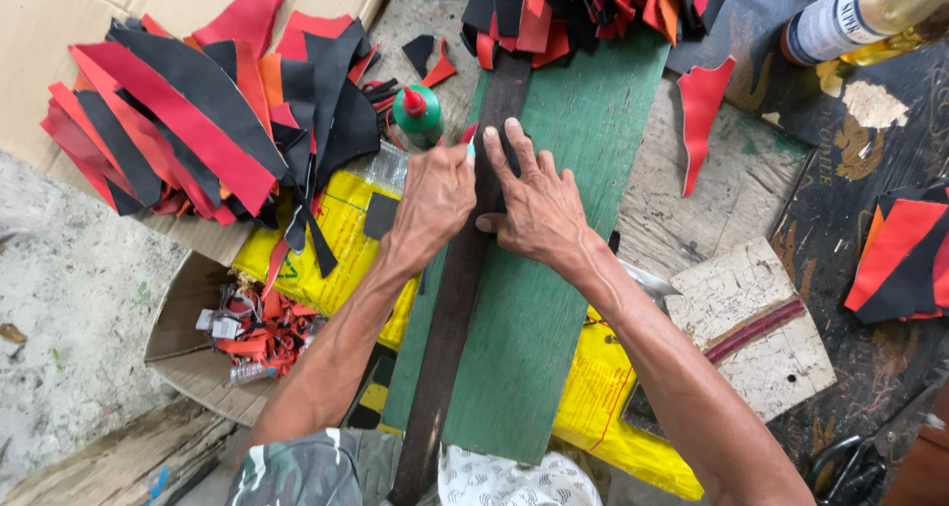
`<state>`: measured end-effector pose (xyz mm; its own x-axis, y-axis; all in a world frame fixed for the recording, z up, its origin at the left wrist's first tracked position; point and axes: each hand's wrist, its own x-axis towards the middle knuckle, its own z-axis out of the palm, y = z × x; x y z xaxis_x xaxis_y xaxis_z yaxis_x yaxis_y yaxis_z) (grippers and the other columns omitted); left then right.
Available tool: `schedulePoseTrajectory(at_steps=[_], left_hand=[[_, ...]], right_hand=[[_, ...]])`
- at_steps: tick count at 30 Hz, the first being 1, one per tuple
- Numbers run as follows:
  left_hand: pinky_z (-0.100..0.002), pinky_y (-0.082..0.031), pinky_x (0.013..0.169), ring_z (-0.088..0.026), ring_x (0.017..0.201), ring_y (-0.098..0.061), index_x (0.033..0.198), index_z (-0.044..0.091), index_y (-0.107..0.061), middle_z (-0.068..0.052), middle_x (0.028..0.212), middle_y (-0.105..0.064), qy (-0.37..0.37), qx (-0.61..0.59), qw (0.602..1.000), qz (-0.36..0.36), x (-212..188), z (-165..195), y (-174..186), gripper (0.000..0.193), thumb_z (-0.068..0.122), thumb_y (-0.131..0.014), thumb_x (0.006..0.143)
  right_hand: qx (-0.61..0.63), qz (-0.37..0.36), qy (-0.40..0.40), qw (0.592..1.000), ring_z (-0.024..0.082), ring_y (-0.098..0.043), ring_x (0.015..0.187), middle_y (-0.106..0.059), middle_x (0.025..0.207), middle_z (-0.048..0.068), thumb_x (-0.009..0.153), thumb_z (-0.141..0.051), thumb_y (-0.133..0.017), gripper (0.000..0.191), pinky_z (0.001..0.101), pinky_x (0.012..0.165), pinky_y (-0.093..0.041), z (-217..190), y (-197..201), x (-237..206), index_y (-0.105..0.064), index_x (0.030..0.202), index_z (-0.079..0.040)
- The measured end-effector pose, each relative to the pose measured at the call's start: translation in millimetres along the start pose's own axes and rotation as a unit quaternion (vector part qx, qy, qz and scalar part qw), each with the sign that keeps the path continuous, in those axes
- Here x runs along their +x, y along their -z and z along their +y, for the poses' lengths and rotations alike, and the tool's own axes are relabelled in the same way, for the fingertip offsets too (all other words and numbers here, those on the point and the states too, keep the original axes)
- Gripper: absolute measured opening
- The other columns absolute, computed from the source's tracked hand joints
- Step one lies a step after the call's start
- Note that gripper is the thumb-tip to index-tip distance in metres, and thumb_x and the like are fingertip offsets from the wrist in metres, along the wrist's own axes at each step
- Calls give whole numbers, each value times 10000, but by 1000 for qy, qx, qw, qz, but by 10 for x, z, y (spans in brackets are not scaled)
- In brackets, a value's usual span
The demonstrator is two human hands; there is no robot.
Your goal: The person trims the edges of cut red and black foam pieces with a small blade, working one piece at a time on a green cutting board. Trimmed pieces are stacked in piles on the table and offcut scraps are dropped into a cardboard box beside the work area.
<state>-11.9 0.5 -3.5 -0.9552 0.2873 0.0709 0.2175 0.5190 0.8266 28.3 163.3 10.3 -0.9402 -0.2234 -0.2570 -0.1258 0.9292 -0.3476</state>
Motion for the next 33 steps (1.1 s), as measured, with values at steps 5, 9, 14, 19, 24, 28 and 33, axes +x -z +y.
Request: schedulePoseTrajectory(at_steps=[5, 9, 14, 19, 24, 28, 33], left_hand=[[-509, -441, 585, -446, 690, -633, 820, -35, -614, -262, 692, -583, -37, 20, 999, 25, -101, -81, -30, 246, 112, -540, 1003], [-528, -422, 659, -457, 748, -591, 906, -34, -602, -261, 760, -571, -74, 25, 997, 20, -639, 5, 131, 164, 91, -549, 998], [-491, -430, 641, -417, 710, -585, 930, -38, -601, -231, 739, -559, 49, 18, 999, -17, -1233, 162, 246, 178, 112, -548, 1009], [-488, -435, 622, -405, 688, -599, 933, -40, -613, -231, 743, -569, 103, -12, 994, -46, -1254, 324, 456, 178, 124, -589, 1000], [-477, -532, 742, -430, 865, -656, 1072, -23, -623, -225, 975, -657, -82, 71, 986, 124, -813, 305, 351, 256, 136, -720, 897], [-498, -546, 701, -445, 866, -684, 1143, 2, -566, -236, 1034, -673, -102, 139, 979, 108, -373, 141, 36, 270, 44, -671, 897], [-543, -532, 629, -459, 761, -680, 1104, 19, -509, -242, 982, -666, -58, 221, 971, 66, -111, 51, -104, 263, -1, -648, 882]], right_hand=[[2, 19, 5, 1000, 433, -466, 1275, -210, 1649, 180, 677, -425, -884, 1179, 571, 914, -471, -9, -3, 10, -209, 1607, -159], [-9, 11, -1, 1000, 434, -455, 1284, -198, 1645, 171, 685, -442, -882, 1180, 577, 916, -466, -32, -15, -9, -196, 1605, -165], [2, 18, 3, 1000, 431, -452, 1300, -197, 1655, 157, 706, -453, -870, 1162, 579, 940, -463, -53, -28, -50, -200, 1612, -169], [7, 24, 8, 1000, 435, -427, 1321, -190, 1635, 167, 692, -445, -879, 1169, 583, 944, -442, -51, -11, -82, -201, 1602, -165], [14, 24, 5, 1000, 430, -434, 1324, -216, 1646, 147, 707, -444, -874, 1153, 578, 975, -437, -73, -8, -134, -210, 1611, -175], [16, 38, 2, 999, 428, -429, 1326, -223, 1642, 148, 693, -436, -882, 1156, 573, 963, -437, -81, 22, -164, -219, 1607, -187], [25, 40, -2, 999, 409, -436, 1324, -230, 1641, 137, 673, -419, -884, 1155, 552, 968, -442, -72, 32, -184, -234, 1601, -200]])
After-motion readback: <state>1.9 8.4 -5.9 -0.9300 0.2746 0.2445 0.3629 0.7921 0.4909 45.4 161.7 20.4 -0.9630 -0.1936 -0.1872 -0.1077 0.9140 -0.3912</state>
